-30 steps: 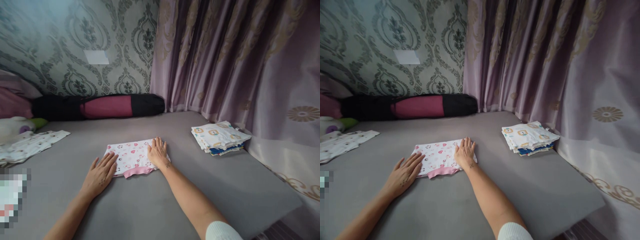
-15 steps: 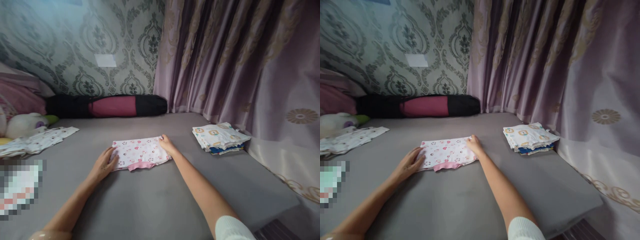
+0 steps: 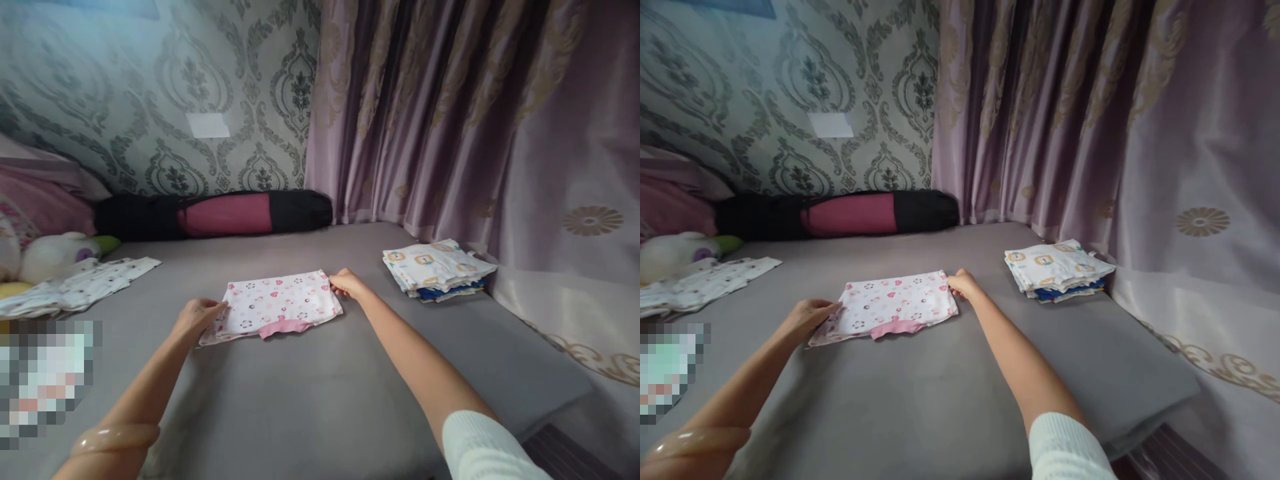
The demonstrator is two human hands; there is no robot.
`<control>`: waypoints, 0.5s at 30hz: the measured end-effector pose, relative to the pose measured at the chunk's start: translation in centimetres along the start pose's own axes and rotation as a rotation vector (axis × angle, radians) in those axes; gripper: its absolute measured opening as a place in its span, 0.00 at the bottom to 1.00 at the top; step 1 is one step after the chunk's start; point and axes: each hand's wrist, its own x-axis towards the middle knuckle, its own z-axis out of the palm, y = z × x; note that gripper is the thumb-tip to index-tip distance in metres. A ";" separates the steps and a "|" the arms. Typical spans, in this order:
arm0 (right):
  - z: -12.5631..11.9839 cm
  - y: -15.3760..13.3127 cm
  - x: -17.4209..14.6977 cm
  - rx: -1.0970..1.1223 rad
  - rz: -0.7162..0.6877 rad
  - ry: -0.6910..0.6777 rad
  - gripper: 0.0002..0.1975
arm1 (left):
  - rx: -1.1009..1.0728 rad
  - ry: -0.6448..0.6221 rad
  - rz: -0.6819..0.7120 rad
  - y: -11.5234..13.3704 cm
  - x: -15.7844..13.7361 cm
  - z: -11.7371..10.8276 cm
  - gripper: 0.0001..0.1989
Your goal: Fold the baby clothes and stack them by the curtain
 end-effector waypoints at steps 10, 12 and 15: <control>0.5 -2.2 -0.7 -0.008 0.047 -0.046 0.08 | -0.228 -0.129 -0.115 1.4 0.7 1.2 0.15; 0.1 -2.5 -1.2 0.012 0.043 -0.076 0.10 | -0.247 -0.122 -0.099 1.3 0.9 1.2 0.15; -0.7 -2.6 -1.8 0.044 0.012 -0.125 0.11 | -0.245 -0.123 -0.111 1.1 1.3 1.1 0.16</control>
